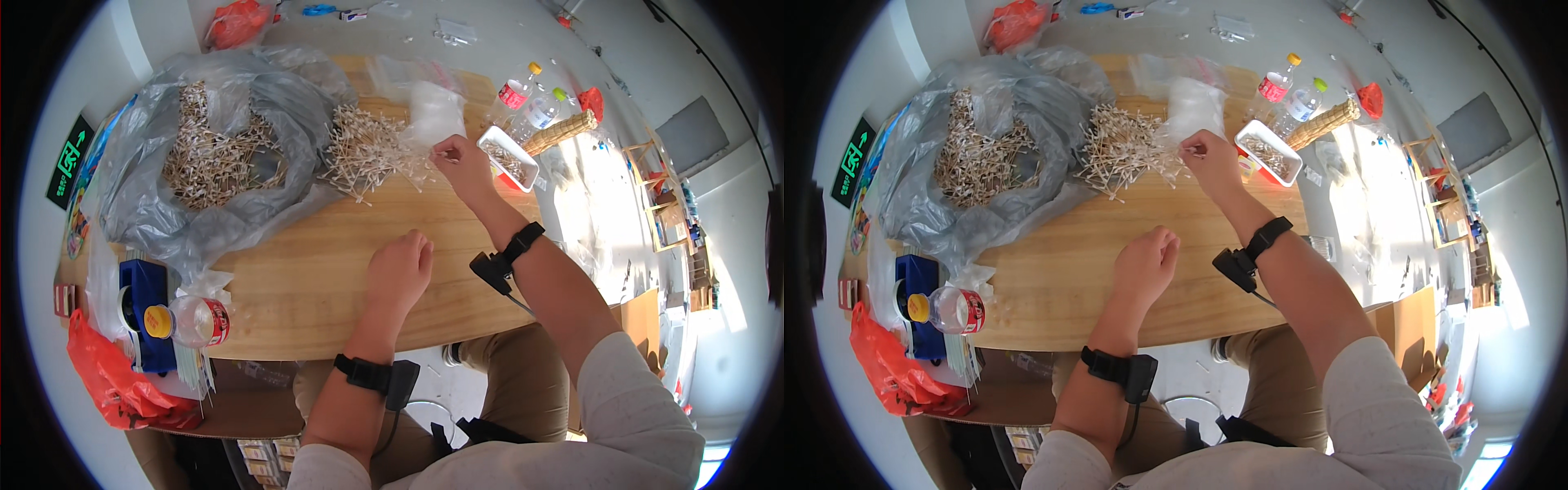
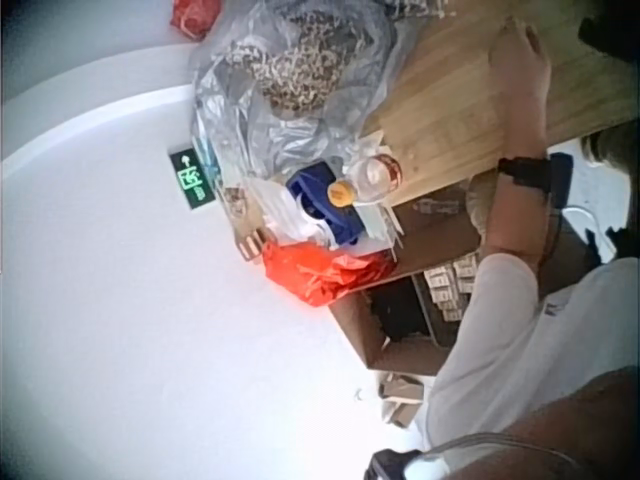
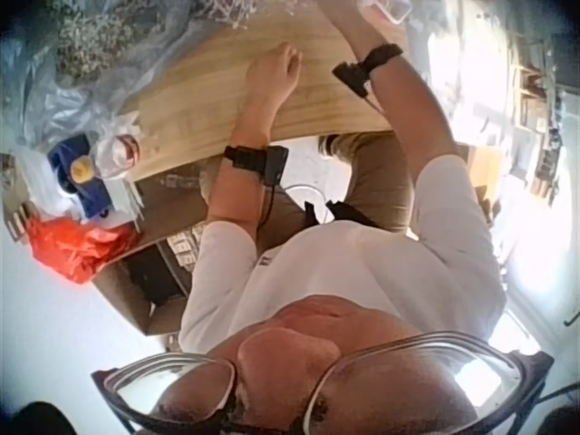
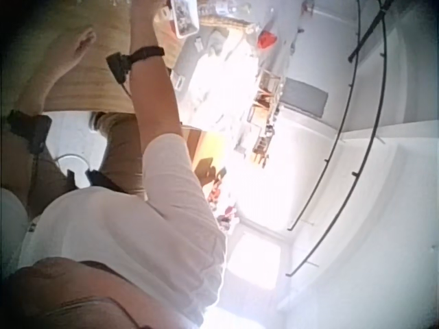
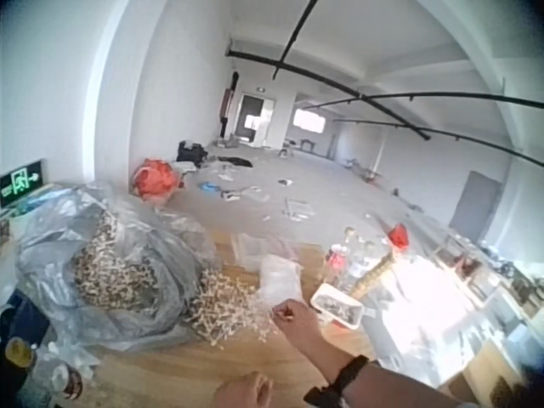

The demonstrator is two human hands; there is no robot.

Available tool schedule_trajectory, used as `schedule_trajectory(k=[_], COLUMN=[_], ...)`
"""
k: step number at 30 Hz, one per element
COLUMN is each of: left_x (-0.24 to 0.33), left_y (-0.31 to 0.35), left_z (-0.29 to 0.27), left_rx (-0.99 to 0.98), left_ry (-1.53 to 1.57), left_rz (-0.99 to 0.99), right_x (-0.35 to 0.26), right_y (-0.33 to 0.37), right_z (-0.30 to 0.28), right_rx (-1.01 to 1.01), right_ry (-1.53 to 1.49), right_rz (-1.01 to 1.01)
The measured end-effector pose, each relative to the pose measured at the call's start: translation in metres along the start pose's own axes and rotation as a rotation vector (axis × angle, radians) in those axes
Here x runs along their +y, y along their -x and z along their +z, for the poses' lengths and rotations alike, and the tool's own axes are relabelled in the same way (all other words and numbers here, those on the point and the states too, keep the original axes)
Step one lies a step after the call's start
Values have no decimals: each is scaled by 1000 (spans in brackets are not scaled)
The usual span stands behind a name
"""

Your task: Organizing and packaging cotton swabs into a plastic container.

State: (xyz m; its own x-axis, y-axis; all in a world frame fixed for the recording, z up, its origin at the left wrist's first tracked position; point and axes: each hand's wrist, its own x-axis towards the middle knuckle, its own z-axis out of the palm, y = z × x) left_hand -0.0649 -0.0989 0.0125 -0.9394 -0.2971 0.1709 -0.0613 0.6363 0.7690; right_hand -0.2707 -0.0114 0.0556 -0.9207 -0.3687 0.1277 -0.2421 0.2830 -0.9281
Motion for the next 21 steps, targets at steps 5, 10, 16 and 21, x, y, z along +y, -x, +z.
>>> schedule_trajectory(k=[5, 10, 16, 21], left_x=[-1, 2, -18, -12], left_y=[1, -1, 0, -4], left_z=[1, 3, 5, -9], left_rx=[2, 26, 71, 49], left_ry=[1, 26, -23, -48], left_rz=[5, 31, 86, 43], right_x=[-19, -4, 5, 30], right_y=[4, -4, 29, 99], right_z=[1, -3, -17, -39], right_rx=[55, 90, -20, -133], right_ry=[316, -630, -645, -493], right_rz=[-104, 177, 281, 405])
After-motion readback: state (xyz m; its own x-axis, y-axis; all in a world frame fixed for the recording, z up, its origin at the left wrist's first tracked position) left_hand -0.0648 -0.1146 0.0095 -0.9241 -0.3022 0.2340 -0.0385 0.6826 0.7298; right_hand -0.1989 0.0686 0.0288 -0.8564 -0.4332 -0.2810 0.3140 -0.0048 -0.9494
